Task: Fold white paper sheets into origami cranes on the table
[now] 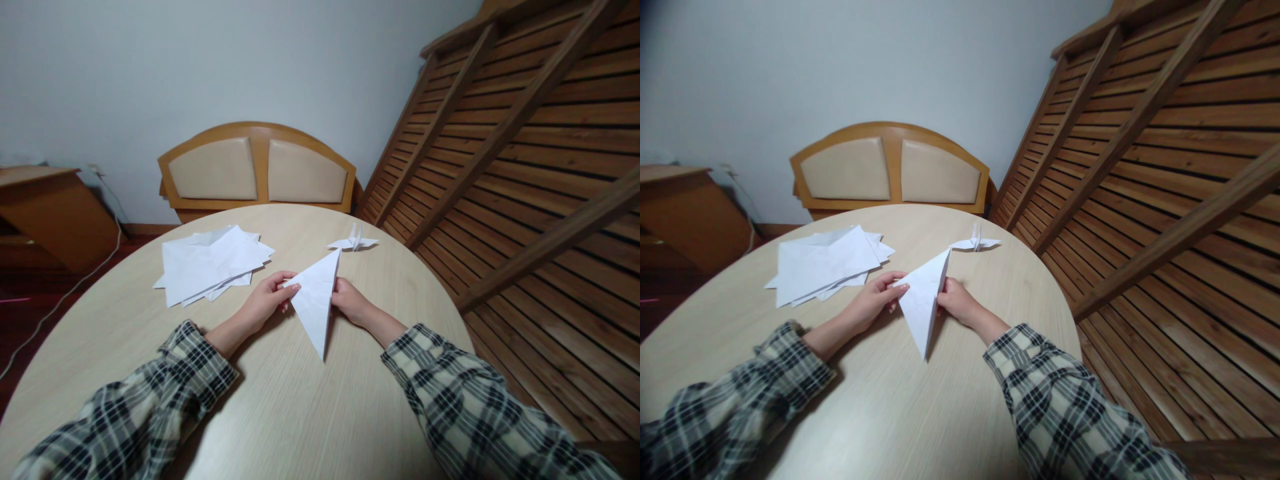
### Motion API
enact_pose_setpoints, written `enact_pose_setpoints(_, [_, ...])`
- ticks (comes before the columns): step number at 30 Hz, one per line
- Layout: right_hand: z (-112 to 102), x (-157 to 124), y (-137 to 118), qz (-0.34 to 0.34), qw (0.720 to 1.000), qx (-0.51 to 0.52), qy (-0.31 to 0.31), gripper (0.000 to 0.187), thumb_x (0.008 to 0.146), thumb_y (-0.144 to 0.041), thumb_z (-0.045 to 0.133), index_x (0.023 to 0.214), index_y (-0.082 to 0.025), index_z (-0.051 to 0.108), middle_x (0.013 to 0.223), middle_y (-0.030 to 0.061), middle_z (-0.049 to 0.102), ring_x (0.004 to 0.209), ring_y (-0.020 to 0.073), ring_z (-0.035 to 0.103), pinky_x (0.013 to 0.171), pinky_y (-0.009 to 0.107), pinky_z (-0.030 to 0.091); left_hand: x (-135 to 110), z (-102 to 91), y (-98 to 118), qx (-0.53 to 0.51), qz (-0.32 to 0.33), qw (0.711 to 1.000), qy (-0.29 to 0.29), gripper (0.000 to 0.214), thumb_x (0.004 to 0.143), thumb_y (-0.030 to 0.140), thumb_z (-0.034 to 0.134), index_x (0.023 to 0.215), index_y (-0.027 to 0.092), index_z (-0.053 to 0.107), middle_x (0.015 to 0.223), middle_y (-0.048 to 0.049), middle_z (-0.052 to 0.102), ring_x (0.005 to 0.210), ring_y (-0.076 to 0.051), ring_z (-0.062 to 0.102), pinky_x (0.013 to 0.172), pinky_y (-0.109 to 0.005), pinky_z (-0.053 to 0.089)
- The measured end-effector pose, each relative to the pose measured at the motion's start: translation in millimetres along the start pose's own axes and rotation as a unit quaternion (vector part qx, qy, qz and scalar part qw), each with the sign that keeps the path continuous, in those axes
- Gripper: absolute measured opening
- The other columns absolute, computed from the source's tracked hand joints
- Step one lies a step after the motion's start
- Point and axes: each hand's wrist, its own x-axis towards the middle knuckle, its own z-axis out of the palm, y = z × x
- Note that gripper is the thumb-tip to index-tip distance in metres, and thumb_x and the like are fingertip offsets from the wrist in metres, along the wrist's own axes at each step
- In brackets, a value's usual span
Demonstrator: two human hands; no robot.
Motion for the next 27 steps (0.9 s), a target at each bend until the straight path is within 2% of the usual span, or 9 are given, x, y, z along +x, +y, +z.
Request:
enact_pose_setpoints(5, [2.0, 0.4, -0.4, -0.009, 1.000, -0.007, 0.001, 0.021, 0.066, -0.026, 0.071, 0.085, -0.018, 0.071, 0.071, 0.0034, 0.069, 0.068, 0.0192, 0.062, 0.067, 0.036, 0.053, -0.8, 1.9, 2.9, 0.005, 0.002, 1.000, 0.001, 0.035, 0.072, 0.031, 0.078, 0.101, 0.015, 0.069, 0.064, 0.0014, 0.058, 0.050, -0.009, 0.045, 0.048, -0.022, 0.035])
enact_pose_setpoints(10, [8.1, 1.6, -3.4, -0.066, 0.997, -0.005, 0.045, 0.024, 0.065, -0.022, 0.070, 0.089, -0.017, 0.072, 0.092, 0.0069, 0.075, 0.084, 0.0231, 0.068, 0.088, 0.043, 0.052, 0.1, 3.9, 2.4, 0.010, 0.014, 1.000, 0.008, 0.047, 0.074, 0.034, 0.076, 0.115, 0.015, 0.062, 0.065, 0.0041, 0.053, 0.054, -0.010, 0.046, 0.051, -0.022, 0.038])
enact_pose_setpoints(13, [14.2, 2.2, -5.0, -0.085, 0.992, -0.029, 0.089, 0.026, 0.064, -0.016, 0.067, 0.089, -0.017, 0.072, 0.096, 0.0081, 0.075, 0.086, 0.0243, 0.068, 0.089, 0.044, 0.053, 0.0, 8.3, 2.8, 0.014, 0.032, 0.999, 0.010, 0.048, 0.076, 0.034, 0.074, 0.117, 0.015, 0.059, 0.073, 0.0020, 0.057, 0.058, -0.012, 0.048, 0.051, -0.023, 0.039])
enact_pose_setpoints(16, [20.8, 2.6, -5.5, -0.093, 0.990, -0.037, 0.103, 0.025, 0.065, -0.016, 0.066, 0.089, -0.018, 0.072, 0.097, 0.0081, 0.076, 0.088, 0.0252, 0.069, 0.088, 0.044, 0.054, -1.8, 13.2, 5.1, 0.034, 0.048, 0.998, 0.014, 0.046, 0.076, 0.034, 0.073, 0.116, 0.016, 0.058, 0.082, -0.0018, 0.062, 0.065, -0.014, 0.052, 0.054, -0.024, 0.041])
enact_pose_setpoints(23, [27.1, 4.3, -4.2, -0.086, 0.986, -0.036, 0.135, 0.021, 0.067, -0.023, 0.071, 0.087, -0.019, 0.072, 0.098, 0.0095, 0.075, 0.093, 0.0262, 0.068, 0.092, 0.044, 0.052, -5.7, 16.0, 10.3, 0.075, 0.066, 0.994, 0.036, 0.060, 0.076, 0.032, 0.072, 0.130, 0.017, 0.050, 0.099, -0.0066, 0.065, 0.093, -0.023, 0.059, 0.080, -0.031, 0.048])
enact_pose_setpoints(27, [28.6, 5.1, -4.6, -0.092, 0.984, -0.037, 0.147, 0.020, 0.068, -0.027, 0.071, 0.087, -0.020, 0.072, 0.096, 0.0094, 0.075, 0.092, 0.0265, 0.068, 0.091, 0.045, 0.052, -5.4, 15.9, 10.3, 0.086, 0.066, 0.993, 0.036, 0.061, 0.078, 0.031, 0.070, 0.132, 0.015, 0.048, 0.103, -0.0081, 0.065, 0.095, -0.023, 0.059, 0.083, -0.032, 0.048])
